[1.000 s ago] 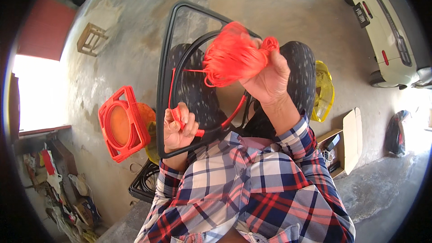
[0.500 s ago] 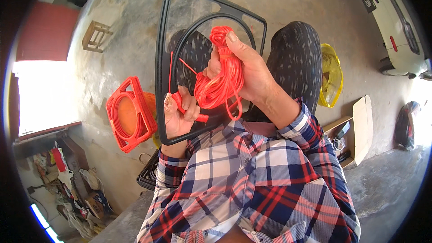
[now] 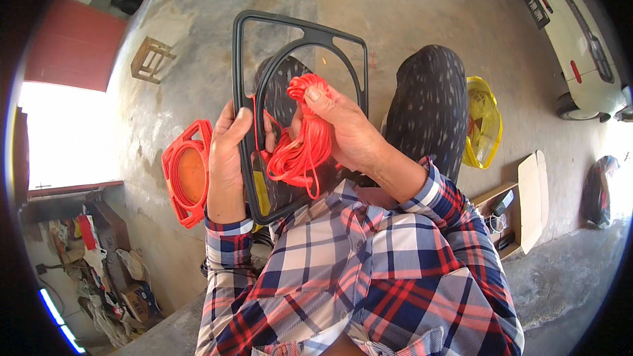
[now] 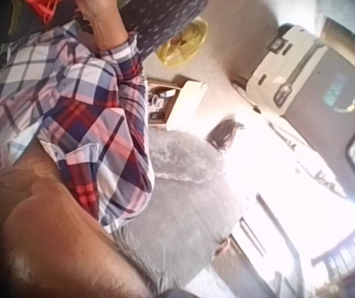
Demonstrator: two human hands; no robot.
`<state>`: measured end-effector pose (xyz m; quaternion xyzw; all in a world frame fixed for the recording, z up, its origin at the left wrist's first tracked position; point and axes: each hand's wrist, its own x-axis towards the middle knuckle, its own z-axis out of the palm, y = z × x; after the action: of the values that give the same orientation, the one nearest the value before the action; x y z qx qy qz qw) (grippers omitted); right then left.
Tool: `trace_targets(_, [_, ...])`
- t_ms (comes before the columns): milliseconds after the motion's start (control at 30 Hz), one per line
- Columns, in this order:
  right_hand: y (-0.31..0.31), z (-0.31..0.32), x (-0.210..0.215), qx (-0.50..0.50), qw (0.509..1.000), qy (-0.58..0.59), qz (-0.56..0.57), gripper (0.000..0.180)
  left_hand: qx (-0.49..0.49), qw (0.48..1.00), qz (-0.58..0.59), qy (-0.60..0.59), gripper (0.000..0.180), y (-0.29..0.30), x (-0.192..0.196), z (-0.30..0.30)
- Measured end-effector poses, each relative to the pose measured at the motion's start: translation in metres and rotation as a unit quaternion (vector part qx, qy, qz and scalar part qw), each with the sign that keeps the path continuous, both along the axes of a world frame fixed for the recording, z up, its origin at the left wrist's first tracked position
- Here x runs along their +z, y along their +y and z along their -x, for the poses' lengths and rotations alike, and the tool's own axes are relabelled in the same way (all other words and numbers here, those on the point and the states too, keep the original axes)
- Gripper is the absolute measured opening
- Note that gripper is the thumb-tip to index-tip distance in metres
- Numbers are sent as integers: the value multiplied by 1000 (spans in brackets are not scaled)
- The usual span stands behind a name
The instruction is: The person winds red cord around a black plastic frame by hand, wrapping it repeatedly to cover the frame.
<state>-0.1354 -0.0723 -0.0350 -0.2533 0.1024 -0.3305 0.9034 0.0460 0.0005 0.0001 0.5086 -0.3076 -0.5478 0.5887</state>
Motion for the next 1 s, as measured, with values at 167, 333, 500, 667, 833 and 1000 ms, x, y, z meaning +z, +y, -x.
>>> trace_targets(167, [-22, 18, 3, -87, 995, -24, 30, 35, 29, 996, -8, -83, 20, -2, -7, -8])
trace_targets(333, [-41, 34, 9, -263, 964, -41, 23, 34, 26, 994, -11, -110, 20, -4, -5, -1])
trace_targets(500, [-70, 60, 14, -351, 932, -83, 38, 30, 53, 990, -11, -128, 18, -2, -4, 10])
trace_targets(667, [-109, 60, -34, -359, 926, -108, -48, 30, 57, 995, 38, -78, 19, -4, -19, 18])
trace_targets(833, [-116, 56, -24, -330, 937, -98, -64, 32, 109, 993, -8, -39, 17, 10, -30, 12])
trace_targets(1000, [-124, 50, -31, -381, 918, 16, -111, 35, 92, 994, 11, -53, 15, 10, -36, 8])
